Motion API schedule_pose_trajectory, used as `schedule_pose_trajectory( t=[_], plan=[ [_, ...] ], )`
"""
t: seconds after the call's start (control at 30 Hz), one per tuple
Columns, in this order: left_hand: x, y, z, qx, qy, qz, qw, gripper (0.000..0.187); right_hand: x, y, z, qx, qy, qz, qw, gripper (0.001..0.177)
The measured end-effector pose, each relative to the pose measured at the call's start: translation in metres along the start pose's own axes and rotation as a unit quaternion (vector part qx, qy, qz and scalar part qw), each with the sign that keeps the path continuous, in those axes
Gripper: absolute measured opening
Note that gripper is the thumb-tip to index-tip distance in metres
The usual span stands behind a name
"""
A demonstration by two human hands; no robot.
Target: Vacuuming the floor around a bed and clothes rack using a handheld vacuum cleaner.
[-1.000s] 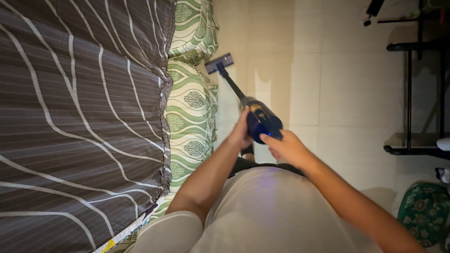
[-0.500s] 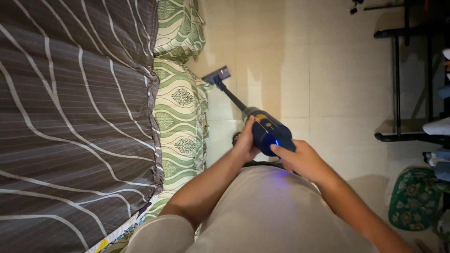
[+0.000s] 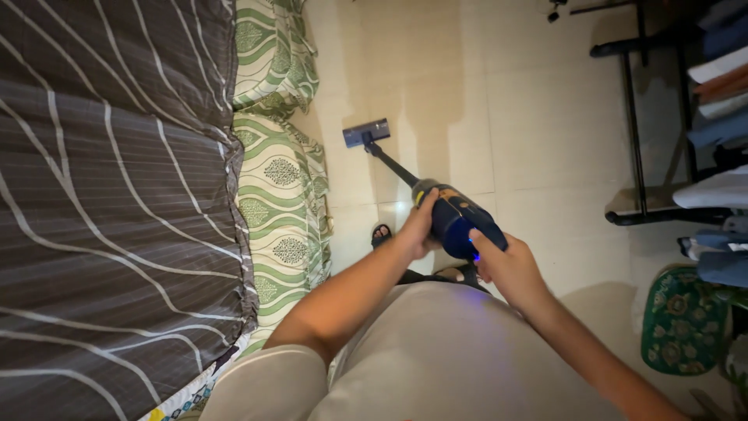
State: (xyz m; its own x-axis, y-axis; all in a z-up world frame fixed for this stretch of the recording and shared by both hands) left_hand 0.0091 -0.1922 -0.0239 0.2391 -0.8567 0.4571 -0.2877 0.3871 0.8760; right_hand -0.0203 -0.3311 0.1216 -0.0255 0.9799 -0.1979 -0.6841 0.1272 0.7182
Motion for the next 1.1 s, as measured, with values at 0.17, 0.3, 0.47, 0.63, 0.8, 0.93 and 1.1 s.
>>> schedule_pose_trajectory(
  t=[0.17,0.3,0.47,0.63,0.8,0.93,1.1],
  plan=[
    [0.001,-0.046,-0.013,0.016,-0.013,0.005,1.0,0.066,-0.008,-0.029,-0.013,-0.01,-0.053,-0.006,0.999,0.042],
    [0.01,-0.061,-0.019,0.017,-0.025,0.009,0.999,0.065,-0.018,-0.045,-0.015,-0.036,-0.07,-0.024,0.997,0.038],
    [0.033,-0.049,0.008,-0.013,-0.024,0.028,0.999,0.063,-0.038,-0.025,-0.021,-0.034,-0.067,-0.012,0.997,0.039],
    [0.064,-0.026,0.043,-0.048,-0.004,0.094,0.994,0.063,-0.06,0.024,-0.003,0.005,0.043,-0.026,0.999,0.045],
    [0.085,-0.009,0.041,-0.074,-0.043,0.083,0.993,0.059,-0.068,0.034,-0.013,0.007,-0.01,-0.043,0.999,0.043],
    [0.07,-0.036,0.04,-0.063,-0.049,0.084,0.993,0.058,-0.059,0.016,-0.023,-0.009,-0.036,-0.049,0.998,0.04],
    [0.048,-0.061,0.026,-0.032,-0.046,0.113,0.992,0.057,-0.034,-0.006,-0.033,-0.017,-0.065,-0.028,0.997,0.038]
  ],
)
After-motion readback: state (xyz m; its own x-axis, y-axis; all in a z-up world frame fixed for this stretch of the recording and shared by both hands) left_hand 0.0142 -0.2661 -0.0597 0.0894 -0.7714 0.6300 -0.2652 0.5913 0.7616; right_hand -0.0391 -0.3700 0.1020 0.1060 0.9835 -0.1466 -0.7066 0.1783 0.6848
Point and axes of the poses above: each hand's wrist, its own y-axis away from the middle knuckle, its own x-axis out of the palm, z = x × y, the point moved 8 cm from there along -y, towards the middle knuckle, and after that the axes turned 3 degrees about -x, right-handed, at the moved point
